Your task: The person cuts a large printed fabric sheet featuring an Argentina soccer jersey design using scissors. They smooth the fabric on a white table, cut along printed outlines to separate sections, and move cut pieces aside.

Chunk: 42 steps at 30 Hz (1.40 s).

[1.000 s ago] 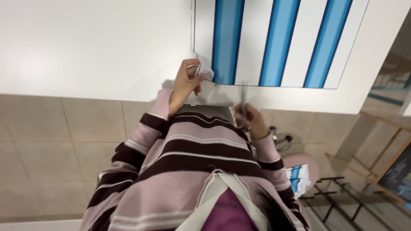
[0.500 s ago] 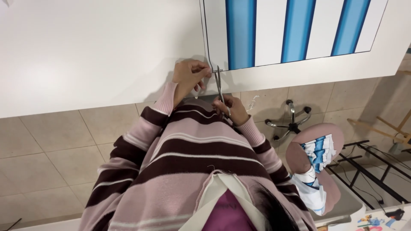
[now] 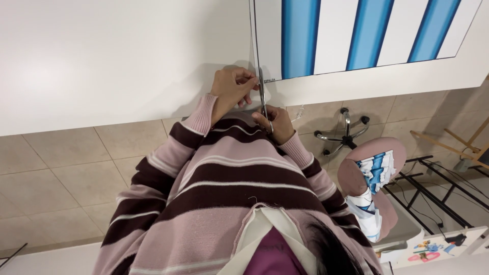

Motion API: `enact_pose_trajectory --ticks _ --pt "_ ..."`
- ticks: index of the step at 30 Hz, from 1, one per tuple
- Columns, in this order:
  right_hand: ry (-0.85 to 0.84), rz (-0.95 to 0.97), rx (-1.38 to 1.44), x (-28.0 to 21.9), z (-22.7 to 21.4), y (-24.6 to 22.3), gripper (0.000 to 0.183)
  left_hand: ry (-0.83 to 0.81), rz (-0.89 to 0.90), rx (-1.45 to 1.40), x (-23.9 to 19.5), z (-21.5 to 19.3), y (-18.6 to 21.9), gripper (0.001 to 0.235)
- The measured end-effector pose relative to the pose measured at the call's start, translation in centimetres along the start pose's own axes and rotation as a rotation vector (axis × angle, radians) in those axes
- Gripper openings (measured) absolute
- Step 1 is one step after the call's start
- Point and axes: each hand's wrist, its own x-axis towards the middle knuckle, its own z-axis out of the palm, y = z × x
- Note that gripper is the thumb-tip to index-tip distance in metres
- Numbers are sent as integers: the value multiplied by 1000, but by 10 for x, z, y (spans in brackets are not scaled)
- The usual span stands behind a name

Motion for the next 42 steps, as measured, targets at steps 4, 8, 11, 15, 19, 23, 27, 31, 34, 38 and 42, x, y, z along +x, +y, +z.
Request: enact_pose_trajectory --ticks 4,8,11,15,19,23,27,31,34,38,42 --pt "21 -48 -76 -2 0 1 37 -18 8 -9 2 -2 -4 26" --pt "51 -36 -75 -6 1 1 34 -42 -18 -29 2 -2 0 26" --pt "60 -44 -98 -8 2 -1 33 -49 -40 -28 -1 -3 6 26" --pt "68 -26 -99 -9 2 -2 32 -49 -46 -11 -3 -3 9 25" --pt "59 4 -86 -9 2 -6 30 -53 -25 -12 -4 -5 8 25" --pt "35 41 -65 -6 1 -18 35 -60 18 -19 -7 -7 6 24" --pt "0 41 6 1 2 -29 45 -58 11 -46 -6 -8 2 24" --pt "-11 27 18 11 -2 -21 46 -57 -28 -52 -8 -8 8 24" --pt "6 22 -9 13 -2 -22 47 -50 -25 -16 -7 -6 6 24" --pt "39 71 -9 11 1 -31 42 -41 -12 3 -6 -6 5 24" --pt "45 78 -47 10 1 -33 39 -28 0 -2 -6 -5 1 23"
